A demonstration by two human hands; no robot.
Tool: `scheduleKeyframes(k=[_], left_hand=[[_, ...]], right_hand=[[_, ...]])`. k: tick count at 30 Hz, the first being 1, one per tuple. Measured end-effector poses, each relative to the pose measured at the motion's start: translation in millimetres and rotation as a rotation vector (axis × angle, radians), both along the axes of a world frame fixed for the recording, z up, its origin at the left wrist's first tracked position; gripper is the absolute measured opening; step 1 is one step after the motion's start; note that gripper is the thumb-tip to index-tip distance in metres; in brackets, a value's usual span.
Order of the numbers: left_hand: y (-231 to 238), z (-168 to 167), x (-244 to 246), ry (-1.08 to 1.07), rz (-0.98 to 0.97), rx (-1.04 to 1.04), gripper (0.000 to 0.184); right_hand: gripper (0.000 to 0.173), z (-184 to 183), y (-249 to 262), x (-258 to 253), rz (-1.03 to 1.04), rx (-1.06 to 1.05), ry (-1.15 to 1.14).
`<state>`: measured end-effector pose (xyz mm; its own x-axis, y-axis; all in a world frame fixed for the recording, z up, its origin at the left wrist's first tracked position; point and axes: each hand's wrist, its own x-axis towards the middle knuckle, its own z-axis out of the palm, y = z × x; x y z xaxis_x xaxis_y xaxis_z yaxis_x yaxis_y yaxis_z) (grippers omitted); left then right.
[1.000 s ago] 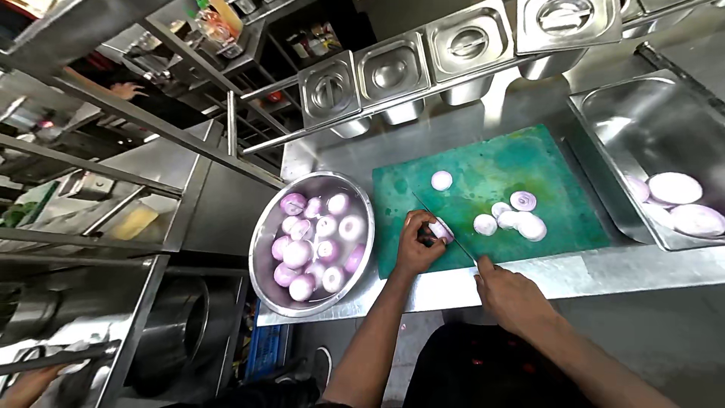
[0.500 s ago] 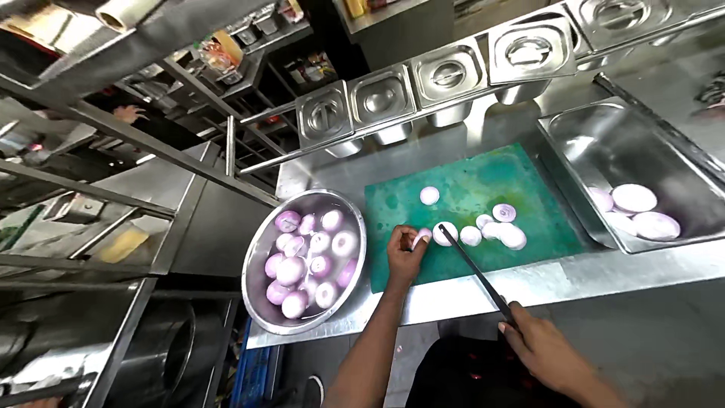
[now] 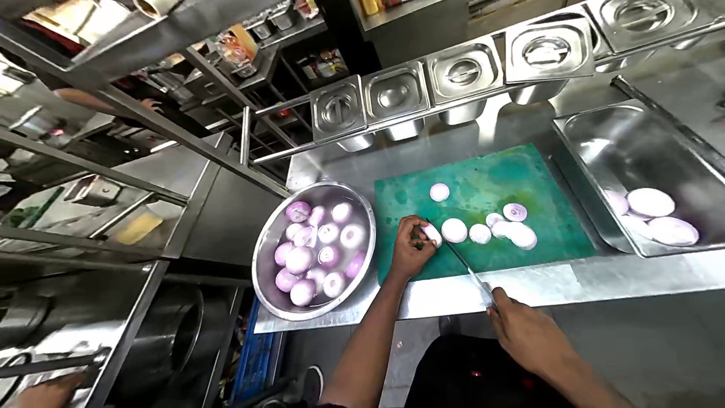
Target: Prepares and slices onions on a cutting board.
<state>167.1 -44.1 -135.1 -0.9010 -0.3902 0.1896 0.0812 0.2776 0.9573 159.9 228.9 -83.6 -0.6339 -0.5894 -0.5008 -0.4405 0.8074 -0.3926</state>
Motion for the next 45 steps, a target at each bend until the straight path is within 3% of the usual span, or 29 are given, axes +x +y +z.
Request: scheduleKeyframes(k=[6,17,27,32,36,42,45], left_hand=[[-2,2,-3,-0.045,-0.009,-0.013,0.044],[-2,-1,-5,0.017,-0.011,-0.019,0.038],[-2,-6,-6,0.068,-0.008,-0.056,0.037],[-1,-6,-4,0.078,0.003,-0.036,0.039],[-1,-6,-4,0.062,0.013,-0.048,0.042],[-1,-7,-3,0.049,-0.003,-0.046,0.045],[-1,-6,-2,0.042,-0.005,-0.051,0.044]], right_hand=[[0.03,-2,-2,3,0.02,-0.137,0.264],[0.03,2,-11,-1,0.061,-0.085,0.271],[0.031,10,-61,-36,0.105,0.062,0.042],[0.042,-11,-9,-8,0.049,0.066,-0.067],[0.042,-36,40,24,0.014,-0.035,0.121],[0.027,-19,-1,6,-0.008,-0.187,0.286],[0.026,-7,-17,-1,0.021,-0.159,0.311]])
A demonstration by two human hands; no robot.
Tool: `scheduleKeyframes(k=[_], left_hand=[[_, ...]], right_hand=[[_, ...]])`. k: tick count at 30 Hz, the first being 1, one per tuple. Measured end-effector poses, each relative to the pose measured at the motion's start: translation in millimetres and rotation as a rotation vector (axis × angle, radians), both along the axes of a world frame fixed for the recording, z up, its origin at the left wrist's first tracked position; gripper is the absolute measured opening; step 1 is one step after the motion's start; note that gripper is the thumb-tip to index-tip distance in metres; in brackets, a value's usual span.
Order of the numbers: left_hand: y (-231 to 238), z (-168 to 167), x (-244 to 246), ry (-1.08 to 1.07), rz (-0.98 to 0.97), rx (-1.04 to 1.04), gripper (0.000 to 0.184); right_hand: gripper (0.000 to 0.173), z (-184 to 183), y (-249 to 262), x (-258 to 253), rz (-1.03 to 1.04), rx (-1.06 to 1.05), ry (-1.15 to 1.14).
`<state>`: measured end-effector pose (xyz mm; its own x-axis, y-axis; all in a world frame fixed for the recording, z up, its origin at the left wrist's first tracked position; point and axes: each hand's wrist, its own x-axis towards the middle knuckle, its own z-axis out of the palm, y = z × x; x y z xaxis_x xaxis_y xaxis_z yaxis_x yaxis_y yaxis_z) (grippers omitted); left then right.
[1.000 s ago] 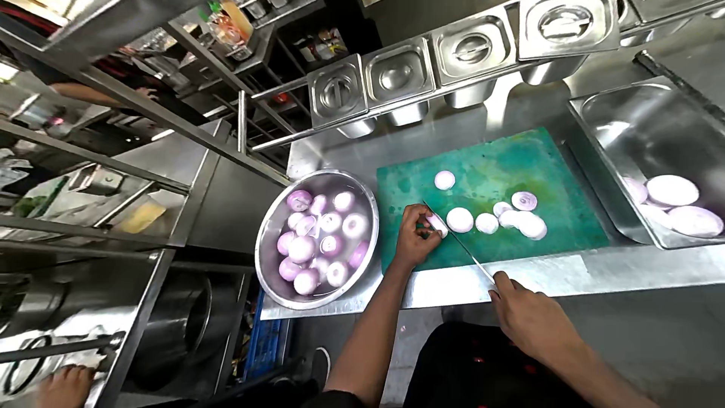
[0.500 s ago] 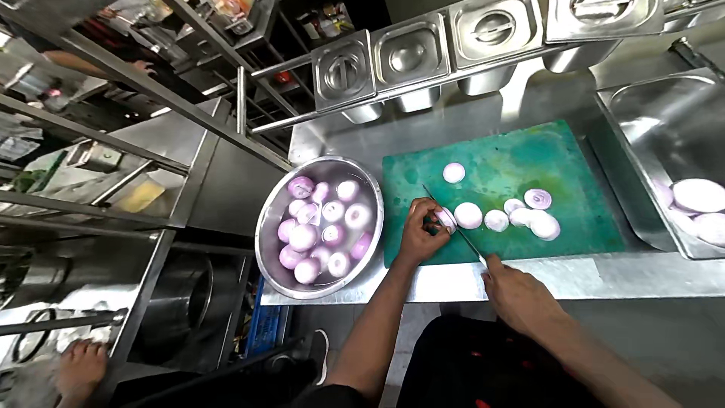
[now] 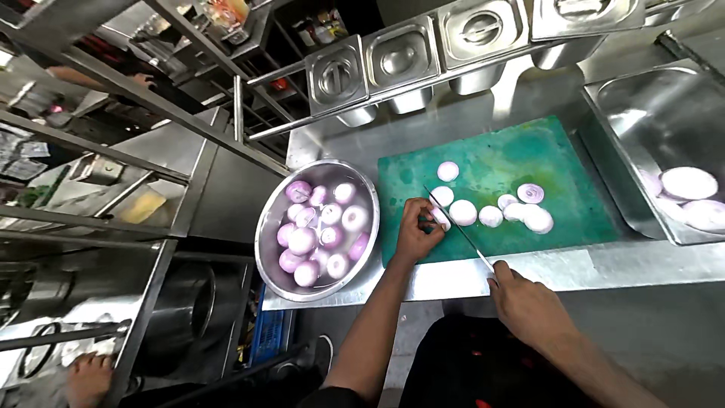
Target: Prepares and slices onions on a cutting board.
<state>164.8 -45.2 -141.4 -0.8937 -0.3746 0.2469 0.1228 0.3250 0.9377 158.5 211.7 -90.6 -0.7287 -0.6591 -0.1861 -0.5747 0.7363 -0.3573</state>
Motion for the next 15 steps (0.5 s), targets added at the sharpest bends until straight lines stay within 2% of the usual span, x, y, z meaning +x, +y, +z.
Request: scheduleKeyframes(k=[5,11,15], left_hand=[[0,1,-1,0.003,-0.005,-0.008,0.041],[1,0,0,0.027,-0.006,0.019,0.041],[3,1,0,0.028,0.008,0.01,0.04]], right_hand=[[0.028,11,-5,-2,0.034,0.098,-0.05],[0.027,8,-6,1,0.033,0.069,-0.011],[0.03,15,-20,-7,0.039,0.18,-0.118]])
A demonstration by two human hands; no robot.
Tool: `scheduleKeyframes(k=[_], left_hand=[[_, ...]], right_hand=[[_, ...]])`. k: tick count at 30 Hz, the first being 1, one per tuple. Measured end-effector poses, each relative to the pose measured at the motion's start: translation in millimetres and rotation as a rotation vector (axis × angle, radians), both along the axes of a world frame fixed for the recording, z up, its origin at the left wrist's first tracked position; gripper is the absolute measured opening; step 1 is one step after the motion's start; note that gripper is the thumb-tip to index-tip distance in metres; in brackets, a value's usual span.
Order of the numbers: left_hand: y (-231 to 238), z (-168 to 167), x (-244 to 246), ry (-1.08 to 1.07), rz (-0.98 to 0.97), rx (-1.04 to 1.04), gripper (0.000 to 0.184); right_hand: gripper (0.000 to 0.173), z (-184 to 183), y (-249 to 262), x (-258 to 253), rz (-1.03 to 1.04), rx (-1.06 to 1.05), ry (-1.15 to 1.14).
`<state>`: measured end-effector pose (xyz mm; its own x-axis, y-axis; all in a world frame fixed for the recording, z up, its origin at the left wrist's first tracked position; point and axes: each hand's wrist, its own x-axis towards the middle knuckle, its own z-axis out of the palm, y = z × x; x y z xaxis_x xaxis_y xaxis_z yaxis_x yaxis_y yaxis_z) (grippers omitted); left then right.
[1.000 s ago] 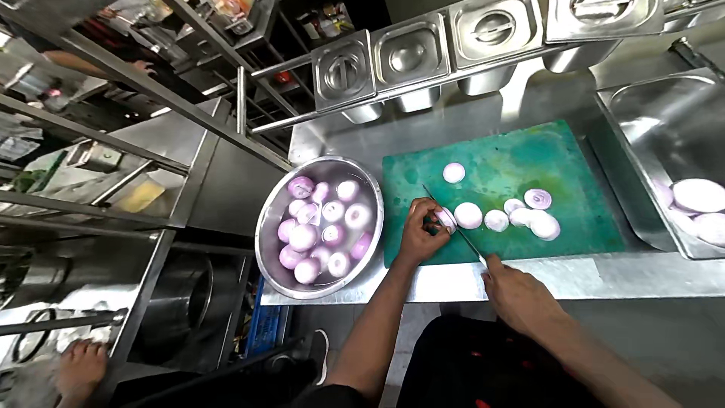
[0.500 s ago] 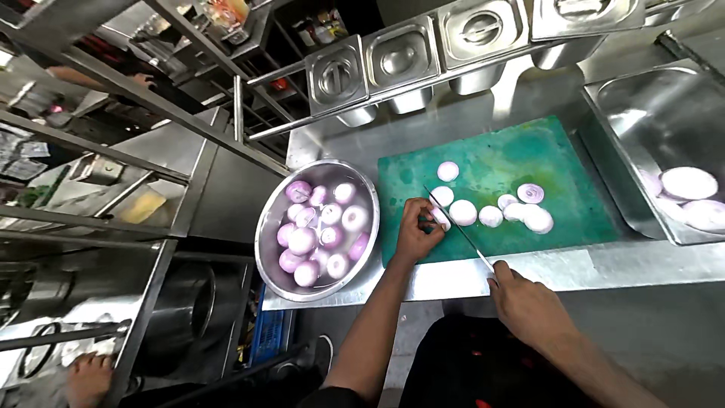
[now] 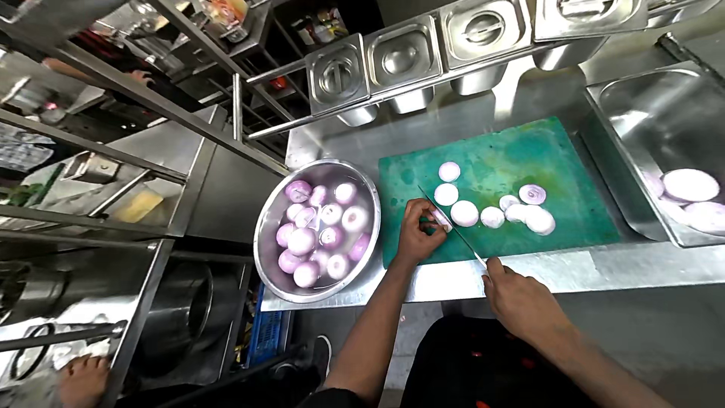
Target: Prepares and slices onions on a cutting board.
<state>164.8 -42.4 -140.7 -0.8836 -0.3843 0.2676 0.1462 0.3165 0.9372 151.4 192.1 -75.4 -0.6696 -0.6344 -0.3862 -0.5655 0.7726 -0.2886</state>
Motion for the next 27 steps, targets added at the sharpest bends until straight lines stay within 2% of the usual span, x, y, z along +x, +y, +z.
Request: scheduleKeyframes(k=[9,11,14,16,19,22,27], left_hand=[[1,-3,0,0.018,0.018,-0.027,0.04],[1,-4,0,0.022,0.022,-0.026,0.04],[-1,-4,0,0.031,0.017,-0.003,0.041],[-1,-3,0,0.025,0.011,0.015,0.041],[-1,-1,2,0.005,-0.001,0.021,0.042],[-2,1,2,0.001,-0.009,0.017,0.042],[-3,-3,3,0.011,-0.005,0.001,0.044]], right_hand=[[0.028,-1,-32,-19,-0.005,0.035,-0.096],[0.031,-2,-19,-15,-0.016,0.07,-0.175],[0.041,-21,30,11,-0.053,0.099,-0.258],[0.041,-35,62,28,-0.068,0.083,-0.19],[0.037,-49,83,40,-0.057,-0.07,-0.035],[0.033,-44,74,32,-0.07,-0.225,0.1],[0.026,-24,43,16,-0.06,-0.243,0.166]])
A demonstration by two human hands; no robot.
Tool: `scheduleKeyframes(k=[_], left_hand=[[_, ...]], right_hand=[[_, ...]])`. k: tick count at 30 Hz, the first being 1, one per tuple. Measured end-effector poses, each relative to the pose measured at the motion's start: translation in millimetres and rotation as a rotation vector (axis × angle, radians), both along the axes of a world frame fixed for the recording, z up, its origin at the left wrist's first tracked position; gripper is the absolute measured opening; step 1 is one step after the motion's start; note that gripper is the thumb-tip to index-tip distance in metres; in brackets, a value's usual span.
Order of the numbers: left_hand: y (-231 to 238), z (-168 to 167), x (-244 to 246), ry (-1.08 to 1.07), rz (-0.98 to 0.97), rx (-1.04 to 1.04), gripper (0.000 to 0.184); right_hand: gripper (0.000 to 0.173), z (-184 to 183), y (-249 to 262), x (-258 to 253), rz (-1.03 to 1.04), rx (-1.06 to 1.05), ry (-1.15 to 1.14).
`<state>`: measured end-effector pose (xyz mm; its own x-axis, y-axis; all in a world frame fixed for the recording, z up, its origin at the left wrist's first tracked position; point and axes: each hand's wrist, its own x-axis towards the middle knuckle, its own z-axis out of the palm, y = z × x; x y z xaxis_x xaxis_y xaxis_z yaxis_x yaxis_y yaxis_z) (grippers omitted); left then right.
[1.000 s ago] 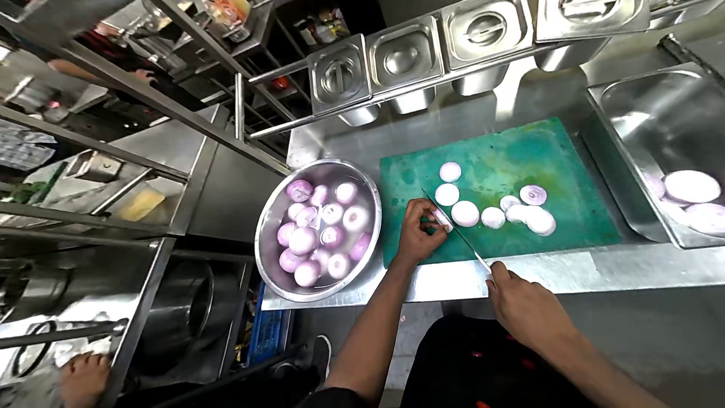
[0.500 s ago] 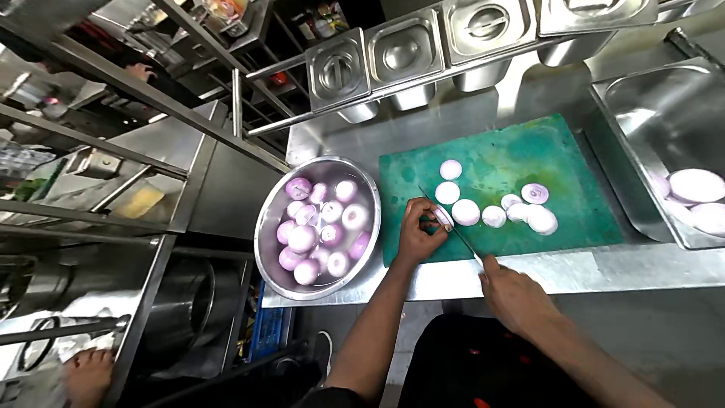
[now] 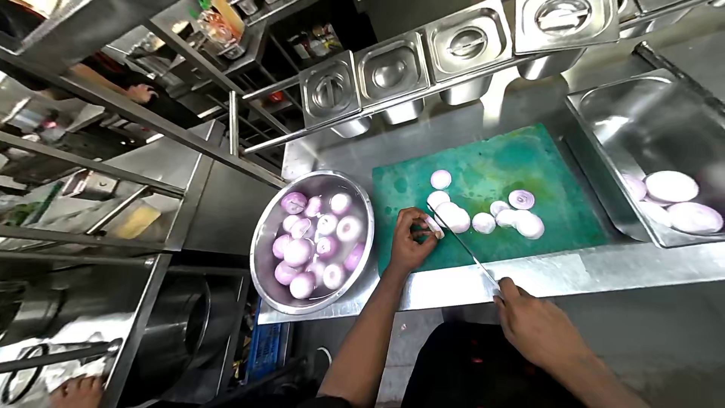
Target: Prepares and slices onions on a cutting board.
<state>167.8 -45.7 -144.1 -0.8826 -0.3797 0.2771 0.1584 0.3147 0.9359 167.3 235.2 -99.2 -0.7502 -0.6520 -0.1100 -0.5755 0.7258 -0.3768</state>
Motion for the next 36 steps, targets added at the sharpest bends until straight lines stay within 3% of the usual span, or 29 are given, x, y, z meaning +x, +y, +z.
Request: scheduleKeyframes(k=[11,19,29,32,36], left_hand=[[1,3,0,0.003,-0.012,-0.011,0.041],[0,2,0,0.022,-0.012,-0.01,0.041],[1,1,1,0.029,-0.007,-0.007,0.042],[3,0,1,0.039,0.01,-0.021,0.041],[1,-1,2,0.057,0.02,-0.028,0.041]], right_hand=[[0.024,13,-13,-4,0.051,0.1,0.0],[0.033,26,-43,-24,0.092,0.278,-0.271],[0.03,22,-77,-42,0.094,0.28,-0.327],[0.03,21,-67,-37,0.1,0.293,-0.421],[0.044,-3,-8,-6,0.058,0.305,-0.491]])
